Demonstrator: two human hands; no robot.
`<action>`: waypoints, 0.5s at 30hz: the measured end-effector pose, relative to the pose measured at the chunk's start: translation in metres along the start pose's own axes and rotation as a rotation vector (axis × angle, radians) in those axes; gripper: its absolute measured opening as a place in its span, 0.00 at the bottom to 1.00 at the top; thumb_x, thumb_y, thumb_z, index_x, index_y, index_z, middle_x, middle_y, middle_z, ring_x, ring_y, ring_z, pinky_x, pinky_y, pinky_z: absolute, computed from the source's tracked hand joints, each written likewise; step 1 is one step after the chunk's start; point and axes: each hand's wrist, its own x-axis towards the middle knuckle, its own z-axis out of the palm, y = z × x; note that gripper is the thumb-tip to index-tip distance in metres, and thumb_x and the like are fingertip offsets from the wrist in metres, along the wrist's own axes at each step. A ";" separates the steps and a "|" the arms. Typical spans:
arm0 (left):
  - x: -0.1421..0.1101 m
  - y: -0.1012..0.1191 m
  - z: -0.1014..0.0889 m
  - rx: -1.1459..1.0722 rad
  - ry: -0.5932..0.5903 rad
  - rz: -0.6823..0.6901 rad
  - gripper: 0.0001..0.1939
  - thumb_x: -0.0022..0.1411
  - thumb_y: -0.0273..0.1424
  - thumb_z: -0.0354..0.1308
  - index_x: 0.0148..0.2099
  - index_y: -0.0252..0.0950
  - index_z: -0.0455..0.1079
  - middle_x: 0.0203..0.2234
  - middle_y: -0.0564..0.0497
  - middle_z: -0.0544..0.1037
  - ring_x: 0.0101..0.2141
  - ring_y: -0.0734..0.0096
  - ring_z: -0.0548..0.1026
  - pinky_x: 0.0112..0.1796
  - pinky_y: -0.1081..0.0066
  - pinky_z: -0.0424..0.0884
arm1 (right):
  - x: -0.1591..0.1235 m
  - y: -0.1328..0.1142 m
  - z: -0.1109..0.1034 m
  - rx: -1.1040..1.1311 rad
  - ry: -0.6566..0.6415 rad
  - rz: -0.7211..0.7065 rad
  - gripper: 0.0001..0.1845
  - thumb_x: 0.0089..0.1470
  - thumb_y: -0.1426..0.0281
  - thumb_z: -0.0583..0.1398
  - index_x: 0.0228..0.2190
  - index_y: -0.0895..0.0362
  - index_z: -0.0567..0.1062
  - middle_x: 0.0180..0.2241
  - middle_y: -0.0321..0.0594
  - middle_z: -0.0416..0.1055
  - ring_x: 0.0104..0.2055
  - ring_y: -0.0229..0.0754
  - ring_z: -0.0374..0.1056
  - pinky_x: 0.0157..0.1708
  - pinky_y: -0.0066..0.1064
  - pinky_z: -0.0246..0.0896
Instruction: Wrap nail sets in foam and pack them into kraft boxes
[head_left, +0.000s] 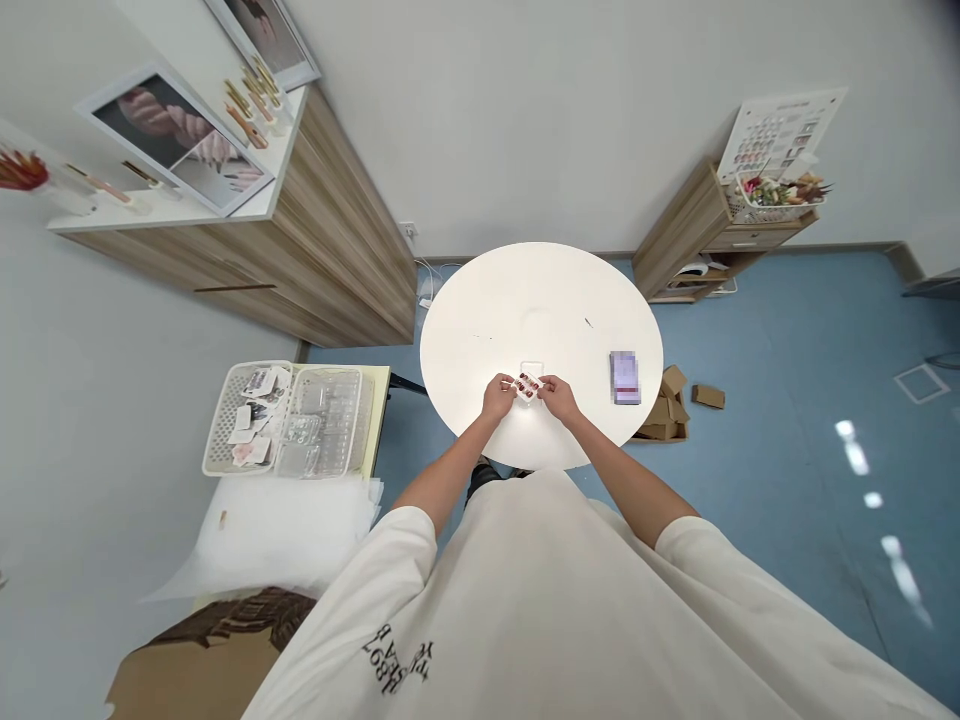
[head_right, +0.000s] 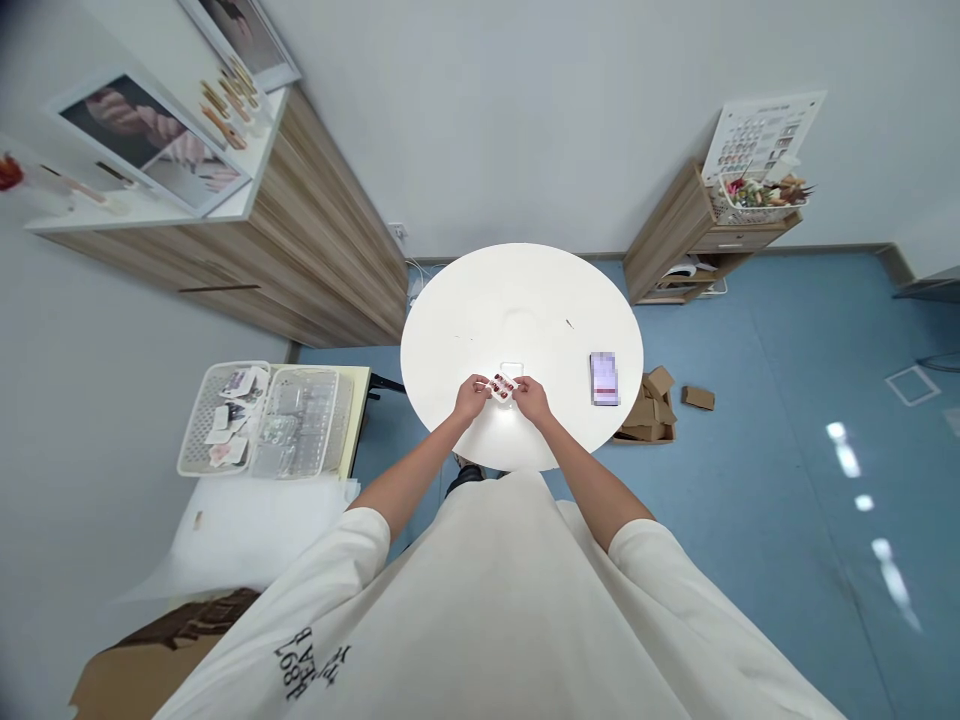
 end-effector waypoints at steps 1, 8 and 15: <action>0.001 0.003 -0.001 0.027 -0.009 0.020 0.07 0.57 0.24 0.61 0.39 0.40 0.72 0.28 0.54 0.74 0.31 0.70 0.75 0.41 0.68 0.70 | 0.001 0.001 0.000 -0.006 0.000 -0.013 0.20 0.42 0.65 0.58 0.40 0.55 0.76 0.32 0.37 0.76 0.33 0.43 0.70 0.33 0.33 0.65; 0.010 0.023 -0.005 0.175 -0.149 0.103 0.05 0.57 0.28 0.62 0.34 0.43 0.79 0.34 0.50 0.78 0.39 0.60 0.76 0.50 0.64 0.70 | 0.007 0.004 0.006 -0.131 -0.041 -0.049 0.16 0.47 0.64 0.59 0.39 0.51 0.79 0.30 0.34 0.76 0.34 0.43 0.71 0.36 0.34 0.66; 0.014 0.020 0.001 0.153 -0.172 0.155 0.10 0.59 0.27 0.59 0.42 0.43 0.77 0.37 0.49 0.78 0.45 0.59 0.76 0.54 0.61 0.67 | 0.008 0.014 0.006 -0.198 -0.083 -0.003 0.08 0.47 0.62 0.60 0.26 0.52 0.78 0.27 0.36 0.77 0.31 0.42 0.70 0.33 0.33 0.63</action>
